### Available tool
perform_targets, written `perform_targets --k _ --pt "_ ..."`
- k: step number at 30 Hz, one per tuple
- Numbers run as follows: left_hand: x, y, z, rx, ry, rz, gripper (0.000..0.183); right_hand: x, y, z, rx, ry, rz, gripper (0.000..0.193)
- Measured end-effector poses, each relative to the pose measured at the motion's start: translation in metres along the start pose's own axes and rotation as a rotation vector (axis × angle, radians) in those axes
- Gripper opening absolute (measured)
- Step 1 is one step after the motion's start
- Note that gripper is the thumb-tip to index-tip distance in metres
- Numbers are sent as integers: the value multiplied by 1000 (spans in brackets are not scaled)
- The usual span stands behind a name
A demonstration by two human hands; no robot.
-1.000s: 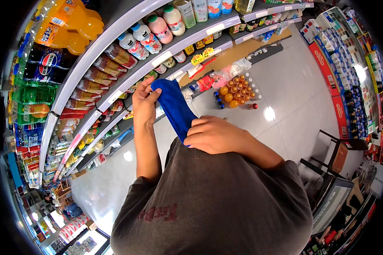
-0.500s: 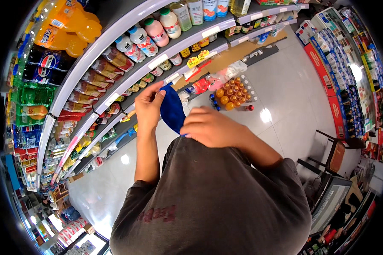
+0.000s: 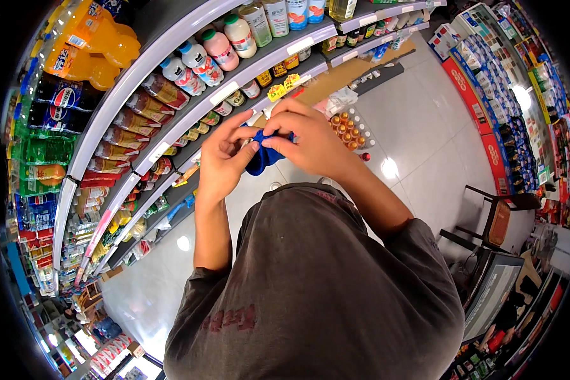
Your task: The person wipes a bottle of soda with a blue cloth while in a grocery store. They rotate the bottle to clean it, place it on the floor with other drinks, pick up a second bottle, and continue wiping it before examining the cloth.
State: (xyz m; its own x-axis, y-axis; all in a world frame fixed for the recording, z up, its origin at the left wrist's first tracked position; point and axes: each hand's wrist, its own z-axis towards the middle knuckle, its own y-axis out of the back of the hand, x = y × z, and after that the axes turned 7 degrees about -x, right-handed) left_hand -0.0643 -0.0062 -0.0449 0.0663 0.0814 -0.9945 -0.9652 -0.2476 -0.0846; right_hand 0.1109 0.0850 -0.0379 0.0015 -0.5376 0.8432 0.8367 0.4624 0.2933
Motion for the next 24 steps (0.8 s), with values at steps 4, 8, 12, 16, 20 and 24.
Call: perform_targets --k 4,8,12,16,20,24 --pt "-7 2 -2 46 43 -7 56 0 2 1 33 32 0 15" --pt "-5 4 0 59 49 -40 60 7 1 0 102 -392 136 13" --pt "-3 6 2 76 -17 -58 60 -1 -2 -3 64 -387 261 14" --pt "-8 10 -1 103 54 -108 57 1 3 -4 204 -406 173 17" --pt "11 17 -1 108 -61 -94 45 6 6 -4 204 -334 83 18" --pt "9 24 -11 -17 -351 335 31 13 10 -4 104 -519 225 18"
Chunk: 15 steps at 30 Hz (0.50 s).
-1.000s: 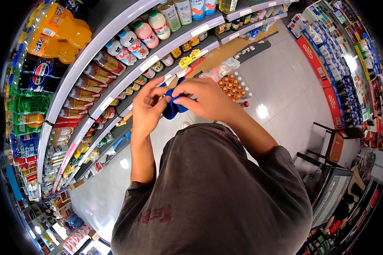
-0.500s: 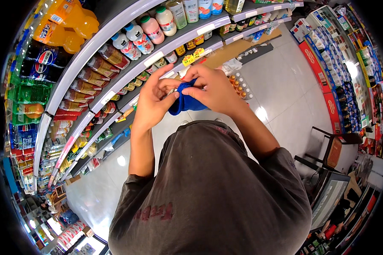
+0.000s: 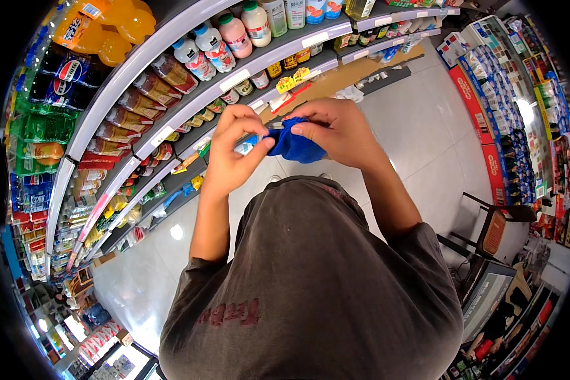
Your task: The person wipes a bottle of soda with a blue cloth while in a grocery store. They rotate the bottle to clean it, place it on the floor with other drinks, pick up a second bottle, and continue wiping it before examining the cloth.
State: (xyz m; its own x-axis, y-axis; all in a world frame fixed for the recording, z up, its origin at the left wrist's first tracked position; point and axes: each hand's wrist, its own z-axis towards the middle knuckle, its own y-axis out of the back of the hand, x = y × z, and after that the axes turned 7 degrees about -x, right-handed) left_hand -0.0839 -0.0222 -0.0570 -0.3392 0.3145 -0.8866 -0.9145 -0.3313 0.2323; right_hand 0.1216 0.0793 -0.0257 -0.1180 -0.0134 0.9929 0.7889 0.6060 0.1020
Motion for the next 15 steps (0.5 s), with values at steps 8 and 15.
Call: perform_targets --k 8,15 --pt "10 2 -13 132 -86 224 26 -8 7 5 35 39 62 17" --pt "13 16 -10 223 -105 426 19 -2 19 12 93 343 -422 20"
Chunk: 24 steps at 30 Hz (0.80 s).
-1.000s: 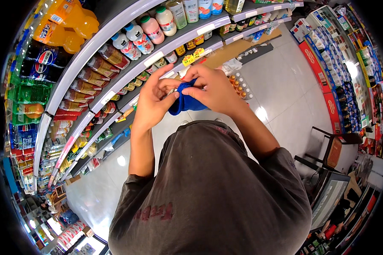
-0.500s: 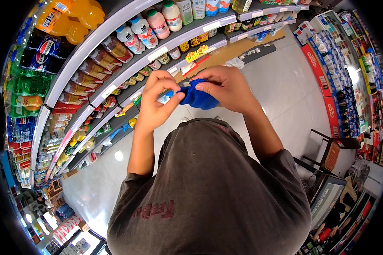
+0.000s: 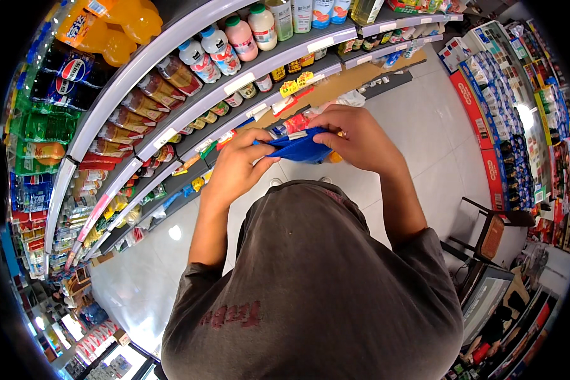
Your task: The person wipes a bottle of soda with a blue cloth while in a grocery store. They rotate the bottle to clean it, place it on the floor with other drinks, pick up a second bottle, and continue wiping it before examining the cloth.
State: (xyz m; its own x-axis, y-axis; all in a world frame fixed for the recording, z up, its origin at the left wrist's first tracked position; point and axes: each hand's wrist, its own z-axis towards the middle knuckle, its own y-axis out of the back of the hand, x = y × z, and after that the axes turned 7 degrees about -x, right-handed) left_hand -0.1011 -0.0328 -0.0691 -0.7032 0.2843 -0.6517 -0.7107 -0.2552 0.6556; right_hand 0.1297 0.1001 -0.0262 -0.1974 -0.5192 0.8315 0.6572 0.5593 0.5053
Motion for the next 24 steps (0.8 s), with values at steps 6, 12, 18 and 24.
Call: perform_targets --k 6,12,18,24 --pt "-12 6 10 79 -74 106 18 -13 -4 -6 23 40 -88 17" --pt "-11 19 16 168 -99 148 17 -16 0 -9 -46 -19 -29 17" --pt "-21 23 30 224 -352 124 16 -16 4 -3 -8 10 103 16" --pt "-36 16 41 369 -502 17 14 -33 0 3 103 -115 265 14"
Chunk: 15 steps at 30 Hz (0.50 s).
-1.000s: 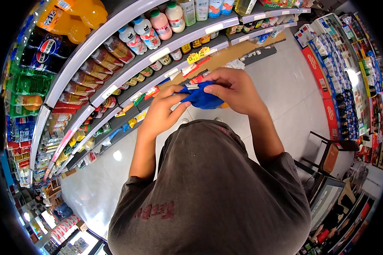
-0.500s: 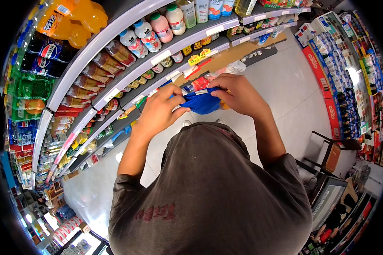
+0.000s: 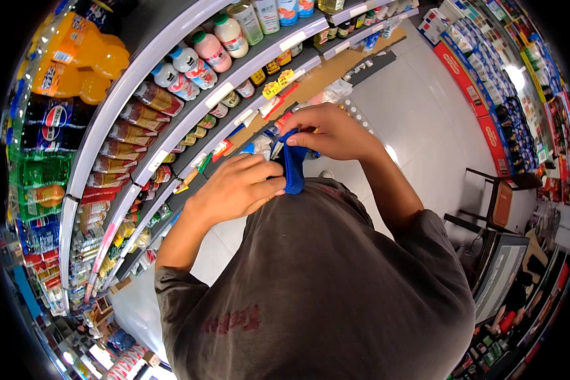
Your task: The person wipes a bottle of soda with a blue cloth while in a grocery store. They rotate the bottle to clean it, place it on the floor with other drinks, pick up a second bottle, and continue wiping it before examining the cloth.
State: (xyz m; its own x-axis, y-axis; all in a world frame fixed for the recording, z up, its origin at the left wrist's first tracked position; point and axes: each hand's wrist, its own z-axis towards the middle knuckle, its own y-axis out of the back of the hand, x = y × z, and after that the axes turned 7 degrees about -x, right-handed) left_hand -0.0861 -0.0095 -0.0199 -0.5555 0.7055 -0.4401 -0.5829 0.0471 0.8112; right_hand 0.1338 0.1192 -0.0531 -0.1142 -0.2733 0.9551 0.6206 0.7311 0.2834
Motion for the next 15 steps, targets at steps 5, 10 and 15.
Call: perform_targets --k 5,10,15 --pt "5 6 2 180 25 118 25 4 8 1 -5 98 -97 19" --pt "6 12 5 200 146 192 24 7 11 2 -44 176 -163 14" --pt "10 18 1 95 186 133 16 8 18 -2 -21 -1 -161 14"
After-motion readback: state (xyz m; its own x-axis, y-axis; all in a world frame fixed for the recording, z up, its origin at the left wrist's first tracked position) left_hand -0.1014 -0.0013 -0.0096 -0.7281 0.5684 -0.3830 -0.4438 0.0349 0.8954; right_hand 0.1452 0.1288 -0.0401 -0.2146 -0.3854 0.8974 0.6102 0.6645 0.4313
